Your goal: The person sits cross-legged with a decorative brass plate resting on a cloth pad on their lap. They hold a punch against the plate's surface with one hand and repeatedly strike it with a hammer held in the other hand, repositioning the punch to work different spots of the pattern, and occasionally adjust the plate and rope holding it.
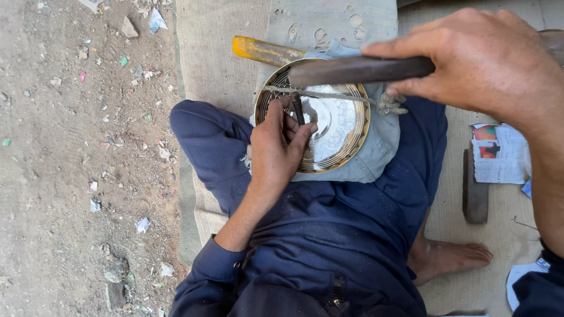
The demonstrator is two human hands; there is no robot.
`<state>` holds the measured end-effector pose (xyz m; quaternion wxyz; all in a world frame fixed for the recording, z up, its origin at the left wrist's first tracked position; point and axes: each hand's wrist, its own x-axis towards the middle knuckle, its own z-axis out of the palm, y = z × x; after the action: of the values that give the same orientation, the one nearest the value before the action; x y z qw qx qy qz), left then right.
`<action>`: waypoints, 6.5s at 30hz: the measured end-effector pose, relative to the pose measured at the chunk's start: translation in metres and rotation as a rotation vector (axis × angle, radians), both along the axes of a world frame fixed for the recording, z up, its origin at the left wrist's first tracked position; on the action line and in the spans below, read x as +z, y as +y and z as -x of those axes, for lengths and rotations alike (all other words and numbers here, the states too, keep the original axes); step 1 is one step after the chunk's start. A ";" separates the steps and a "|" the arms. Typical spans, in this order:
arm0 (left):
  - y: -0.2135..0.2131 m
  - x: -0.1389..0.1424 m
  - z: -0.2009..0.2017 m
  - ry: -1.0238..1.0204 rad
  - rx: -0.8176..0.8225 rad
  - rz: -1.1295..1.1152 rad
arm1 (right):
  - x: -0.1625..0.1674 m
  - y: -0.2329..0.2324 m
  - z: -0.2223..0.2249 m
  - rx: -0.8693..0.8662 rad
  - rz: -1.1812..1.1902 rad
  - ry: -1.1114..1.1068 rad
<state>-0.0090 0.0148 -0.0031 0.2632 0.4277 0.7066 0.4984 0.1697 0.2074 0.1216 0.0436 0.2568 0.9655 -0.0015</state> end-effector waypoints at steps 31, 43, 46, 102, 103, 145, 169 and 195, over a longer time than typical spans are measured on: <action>0.053 0.002 0.041 -0.035 -0.967 -0.110 | -0.068 -0.146 -0.103 -0.647 0.521 0.783; 0.059 0.004 0.047 -0.029 -1.089 -0.137 | -0.113 -0.195 -0.119 -0.884 0.803 1.241; 0.061 0.001 0.044 -0.022 -1.095 -0.066 | -0.107 -0.186 -0.111 -0.896 0.761 1.157; 0.077 -0.079 0.163 0.351 -0.164 0.274 | -0.165 -0.092 -0.059 -1.164 0.082 0.789; 0.077 -0.078 0.163 0.332 -0.156 0.276 | -0.164 -0.092 -0.057 -1.191 0.097 0.782; 0.040 0.021 0.054 -0.454 -0.597 -0.106 | -0.108 -0.124 -0.079 -1.038 0.519 0.988; 0.054 0.007 0.039 -0.037 -0.874 -0.067 | -0.066 -0.109 -0.092 -0.522 0.466 0.732; 0.012 0.004 0.008 -0.189 -0.180 0.118 | 0.016 -0.023 -0.028 -0.142 0.412 0.308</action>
<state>-0.0166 0.0272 0.0008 0.3967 0.4242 0.6659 0.4683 0.1974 0.1840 0.1380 -0.0526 0.3062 0.9196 -0.2403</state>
